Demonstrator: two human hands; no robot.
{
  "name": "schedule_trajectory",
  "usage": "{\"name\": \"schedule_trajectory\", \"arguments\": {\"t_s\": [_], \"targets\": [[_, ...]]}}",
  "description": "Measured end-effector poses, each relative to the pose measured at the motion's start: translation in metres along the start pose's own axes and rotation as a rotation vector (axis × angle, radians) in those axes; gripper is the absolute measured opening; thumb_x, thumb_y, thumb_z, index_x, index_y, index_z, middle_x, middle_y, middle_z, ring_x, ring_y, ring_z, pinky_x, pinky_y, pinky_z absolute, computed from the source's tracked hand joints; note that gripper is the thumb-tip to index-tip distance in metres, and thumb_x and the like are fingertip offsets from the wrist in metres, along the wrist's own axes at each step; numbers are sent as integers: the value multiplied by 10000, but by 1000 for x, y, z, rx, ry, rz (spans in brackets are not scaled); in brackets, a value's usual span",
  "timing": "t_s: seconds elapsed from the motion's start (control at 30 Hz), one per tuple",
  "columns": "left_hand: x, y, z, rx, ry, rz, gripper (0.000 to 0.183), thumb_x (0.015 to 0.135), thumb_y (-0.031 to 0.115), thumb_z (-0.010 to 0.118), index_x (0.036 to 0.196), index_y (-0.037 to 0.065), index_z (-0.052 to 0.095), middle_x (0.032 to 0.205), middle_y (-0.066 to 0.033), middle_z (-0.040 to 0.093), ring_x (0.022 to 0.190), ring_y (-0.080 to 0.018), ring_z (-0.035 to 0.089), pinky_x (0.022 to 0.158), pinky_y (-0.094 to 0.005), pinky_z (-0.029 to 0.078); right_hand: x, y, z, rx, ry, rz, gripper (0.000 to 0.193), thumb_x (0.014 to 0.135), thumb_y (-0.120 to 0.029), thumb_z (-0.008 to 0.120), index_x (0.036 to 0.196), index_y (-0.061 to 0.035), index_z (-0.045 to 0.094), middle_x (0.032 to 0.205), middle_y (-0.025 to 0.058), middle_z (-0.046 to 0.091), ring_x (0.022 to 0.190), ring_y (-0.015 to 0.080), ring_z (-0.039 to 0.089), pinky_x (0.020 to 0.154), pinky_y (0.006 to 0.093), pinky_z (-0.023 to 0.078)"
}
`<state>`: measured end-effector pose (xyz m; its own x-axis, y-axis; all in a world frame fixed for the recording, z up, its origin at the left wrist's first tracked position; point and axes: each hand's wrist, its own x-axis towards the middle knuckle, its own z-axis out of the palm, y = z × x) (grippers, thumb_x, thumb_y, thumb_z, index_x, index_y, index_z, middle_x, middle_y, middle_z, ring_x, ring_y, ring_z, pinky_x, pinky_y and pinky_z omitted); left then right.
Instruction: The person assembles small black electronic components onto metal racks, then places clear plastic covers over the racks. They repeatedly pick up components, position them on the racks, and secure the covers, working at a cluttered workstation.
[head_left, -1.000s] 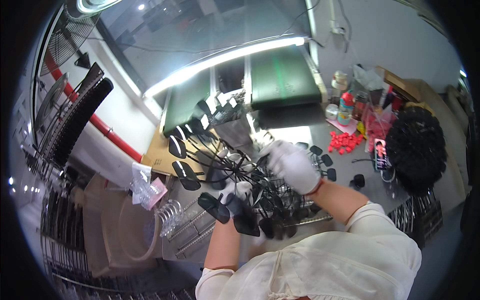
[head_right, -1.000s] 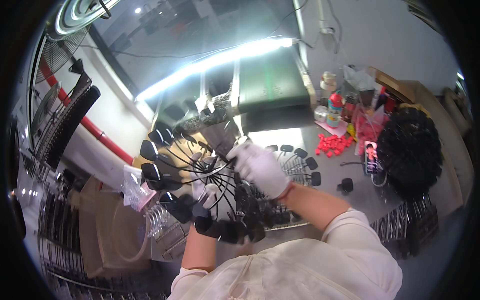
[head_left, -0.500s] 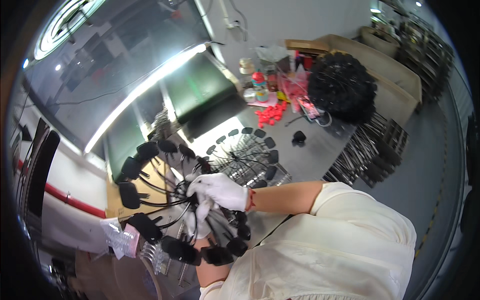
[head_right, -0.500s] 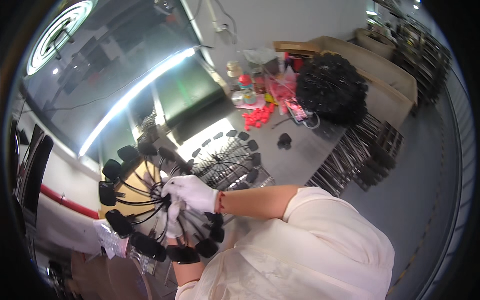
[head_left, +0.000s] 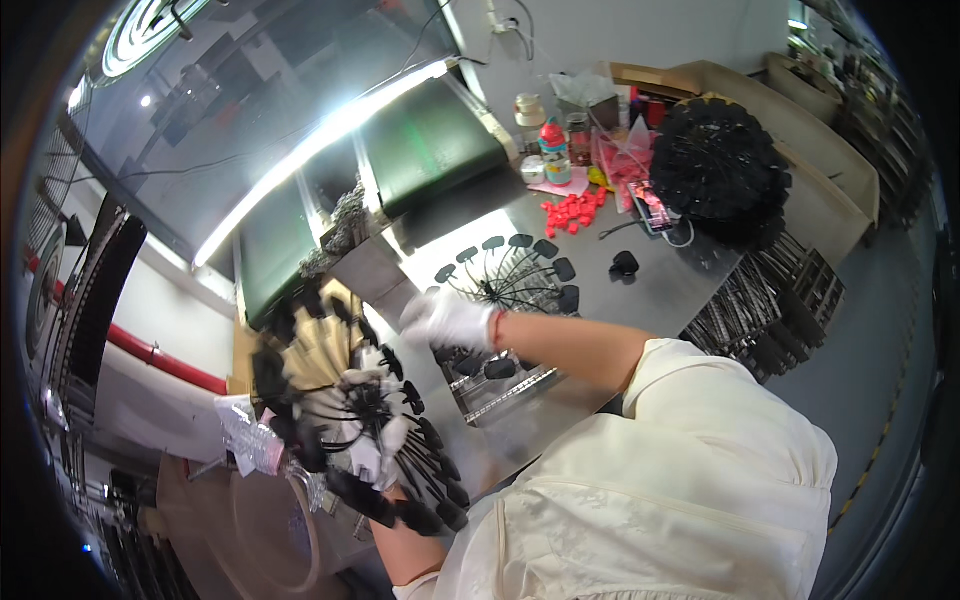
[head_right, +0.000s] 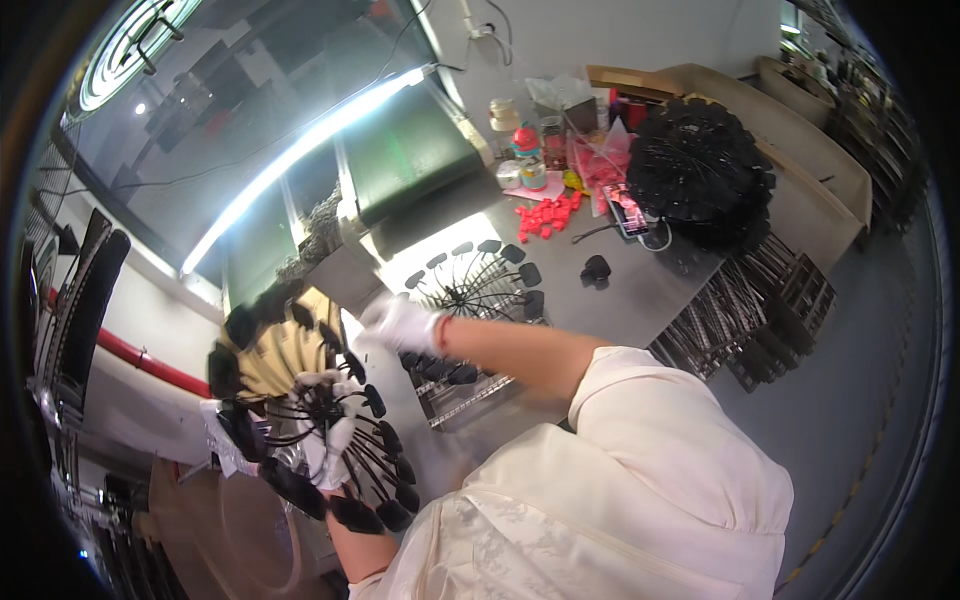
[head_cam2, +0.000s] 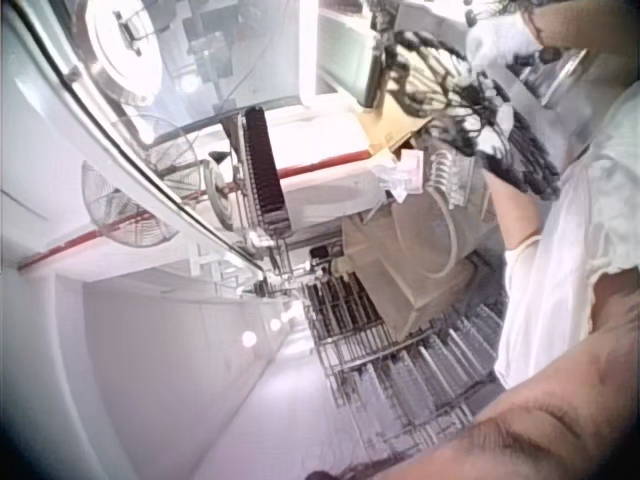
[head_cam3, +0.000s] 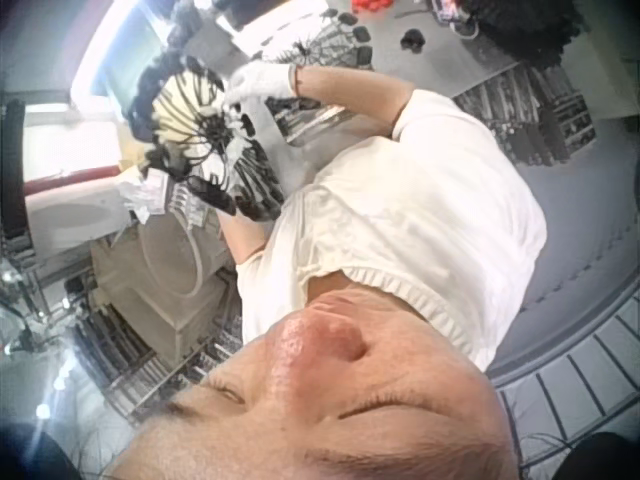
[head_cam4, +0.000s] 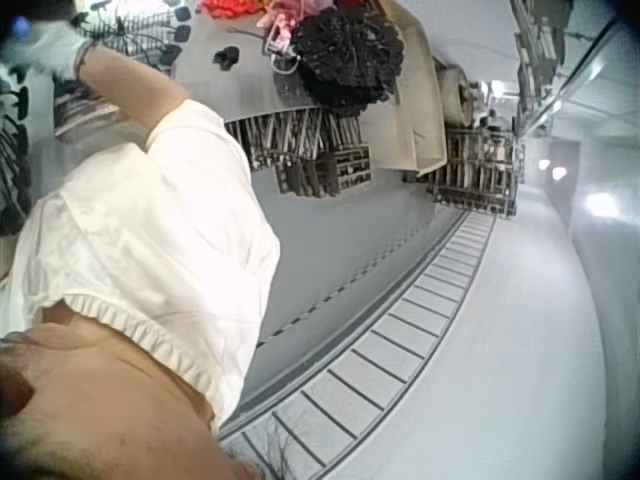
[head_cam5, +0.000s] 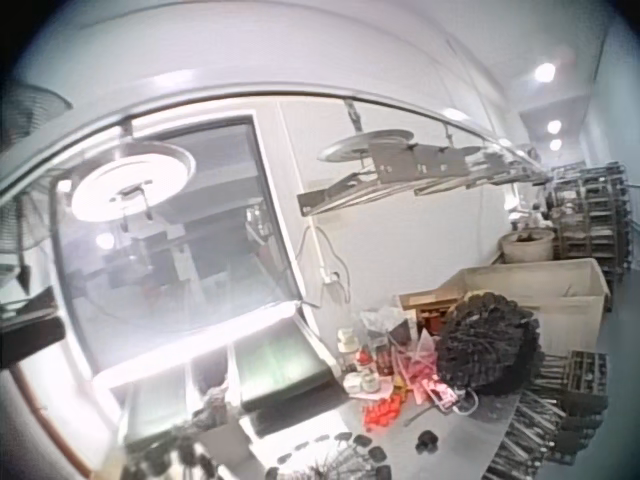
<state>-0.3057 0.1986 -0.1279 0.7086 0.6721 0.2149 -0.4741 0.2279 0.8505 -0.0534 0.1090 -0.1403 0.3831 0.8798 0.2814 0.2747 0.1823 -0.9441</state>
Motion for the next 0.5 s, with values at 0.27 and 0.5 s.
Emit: {"name": "schedule_trajectory", "arguments": {"t_s": [0.27,0.5], "targets": [[-29,13,-57,-39,353,259,619,864,-21,737,1403,155,490,1012,-53,600,824,-168,606,647,-294,545,33,128,-84,-938,-210,450,518,957,-461,560,1211,-35,707,1188,246,704,1126,404,670,986,473,513],[-7,-34,-26,216,251,267,666,827,20,790,1401,126,470,1096,-64,626,938,-207,631,847,-362,559,-21,-25,-15,763,-136,297,175,1043,-178,558,956,-74,669,609,-43,476,459,42,377,396,227,259]]}}
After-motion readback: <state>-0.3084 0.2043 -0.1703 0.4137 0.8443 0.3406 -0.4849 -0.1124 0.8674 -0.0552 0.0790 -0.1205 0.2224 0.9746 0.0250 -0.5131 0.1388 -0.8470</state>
